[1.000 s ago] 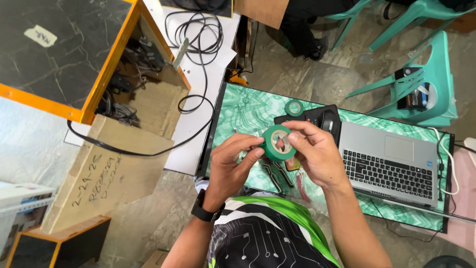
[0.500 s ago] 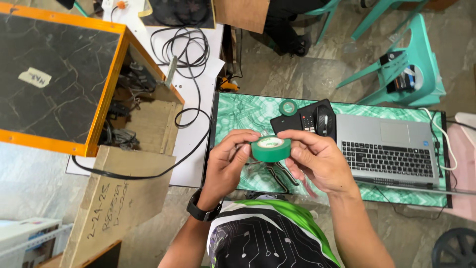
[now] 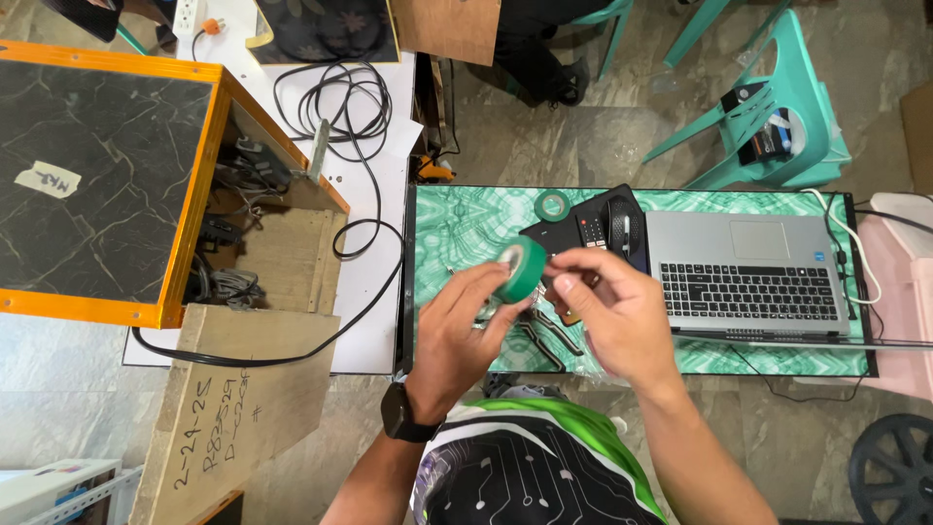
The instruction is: The person twists together the exposed ends of electrical wires and wraps the connection with green electrical tape, tearing off pieces of tape by hand. They use pliers to help secure the connection and then route the taped wire toward a wooden cabinet enclosure.
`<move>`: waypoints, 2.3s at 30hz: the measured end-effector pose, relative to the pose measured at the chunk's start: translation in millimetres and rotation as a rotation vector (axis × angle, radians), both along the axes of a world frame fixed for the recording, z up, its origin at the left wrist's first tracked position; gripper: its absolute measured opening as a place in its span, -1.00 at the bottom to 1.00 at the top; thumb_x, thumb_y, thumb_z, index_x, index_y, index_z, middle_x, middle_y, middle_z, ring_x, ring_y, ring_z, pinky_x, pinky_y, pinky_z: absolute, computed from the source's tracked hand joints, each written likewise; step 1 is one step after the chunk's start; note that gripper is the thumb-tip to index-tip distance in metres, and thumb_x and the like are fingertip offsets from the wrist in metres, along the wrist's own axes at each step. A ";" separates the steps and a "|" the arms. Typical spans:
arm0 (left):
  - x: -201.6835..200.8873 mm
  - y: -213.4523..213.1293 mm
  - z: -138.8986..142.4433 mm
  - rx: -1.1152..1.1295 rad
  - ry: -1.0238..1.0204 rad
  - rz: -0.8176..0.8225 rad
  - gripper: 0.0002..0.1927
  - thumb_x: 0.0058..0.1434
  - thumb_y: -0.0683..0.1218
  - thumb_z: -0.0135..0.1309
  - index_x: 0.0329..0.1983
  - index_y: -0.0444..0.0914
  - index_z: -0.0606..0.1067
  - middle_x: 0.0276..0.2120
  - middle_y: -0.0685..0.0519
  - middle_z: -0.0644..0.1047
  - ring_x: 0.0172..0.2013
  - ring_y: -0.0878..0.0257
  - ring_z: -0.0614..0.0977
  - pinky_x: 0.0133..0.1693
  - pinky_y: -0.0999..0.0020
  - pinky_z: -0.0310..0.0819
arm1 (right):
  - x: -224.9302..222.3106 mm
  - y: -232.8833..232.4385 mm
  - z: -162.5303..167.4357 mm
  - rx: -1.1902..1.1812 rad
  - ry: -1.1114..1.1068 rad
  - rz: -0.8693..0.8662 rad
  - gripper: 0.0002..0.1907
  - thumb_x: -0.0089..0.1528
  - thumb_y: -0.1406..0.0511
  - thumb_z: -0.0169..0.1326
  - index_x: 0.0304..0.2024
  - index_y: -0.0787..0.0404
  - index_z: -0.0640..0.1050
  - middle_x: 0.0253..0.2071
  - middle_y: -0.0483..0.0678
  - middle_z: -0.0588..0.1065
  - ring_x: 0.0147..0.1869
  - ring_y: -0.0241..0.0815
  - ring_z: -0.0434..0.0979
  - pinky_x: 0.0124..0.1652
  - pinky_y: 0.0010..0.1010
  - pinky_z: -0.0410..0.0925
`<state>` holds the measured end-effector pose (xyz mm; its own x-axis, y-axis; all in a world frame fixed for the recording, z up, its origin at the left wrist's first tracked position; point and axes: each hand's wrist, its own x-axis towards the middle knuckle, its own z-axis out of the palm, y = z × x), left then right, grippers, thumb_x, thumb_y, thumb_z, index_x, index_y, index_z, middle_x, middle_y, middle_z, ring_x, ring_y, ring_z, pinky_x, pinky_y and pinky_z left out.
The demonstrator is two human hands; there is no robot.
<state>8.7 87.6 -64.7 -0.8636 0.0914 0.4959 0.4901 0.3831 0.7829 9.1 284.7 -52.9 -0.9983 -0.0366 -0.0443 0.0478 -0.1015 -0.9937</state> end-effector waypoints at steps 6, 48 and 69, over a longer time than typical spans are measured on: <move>8.2 7.0 -3.7 -0.136 0.184 0.110 -0.72 0.12 -0.15 0.37 -0.13 -0.27 0.57 -0.13 0.02 0.60 -0.18 0.06 0.65 -0.13 0.21 0.53 | 4.7 1.2 1.0 0.205 -0.011 0.026 -0.73 0.27 0.40 0.17 0.01 0.38 0.62 -0.13 -0.04 0.58 -0.19 -0.39 0.53 -0.27 -0.58 0.40; 27.9 -7.1 0.9 0.157 -0.236 -0.186 -0.43 0.20 -0.16 0.29 0.28 -0.25 0.41 -0.18 -0.04 0.59 -0.09 0.04 0.66 0.05 0.19 0.50 | -35.3 9.6 -34.2 0.123 0.140 0.211 -0.88 0.39 0.42 -0.03 -0.02 0.27 0.44 -0.10 -0.11 0.51 -0.08 -0.44 0.42 -0.03 -0.54 0.34; 26.8 5.9 -15.8 0.439 -0.555 -0.278 -0.61 0.29 -0.25 0.03 0.20 -0.27 0.40 0.15 -0.12 0.46 -0.30 0.27 0.69 -0.34 0.37 0.67 | -52.1 27.6 -27.8 -0.041 0.072 0.074 -0.66 0.22 0.55 0.20 -0.02 0.28 0.42 -0.22 -0.08 0.54 -0.17 -0.38 0.53 -0.15 -0.57 0.37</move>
<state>35.5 93.5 -80.5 -0.9709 0.2368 0.0367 0.0130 -0.1011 0.9948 -43.0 312.3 -80.8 -0.9934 -0.1109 0.0303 -0.0145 -0.1406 -0.9900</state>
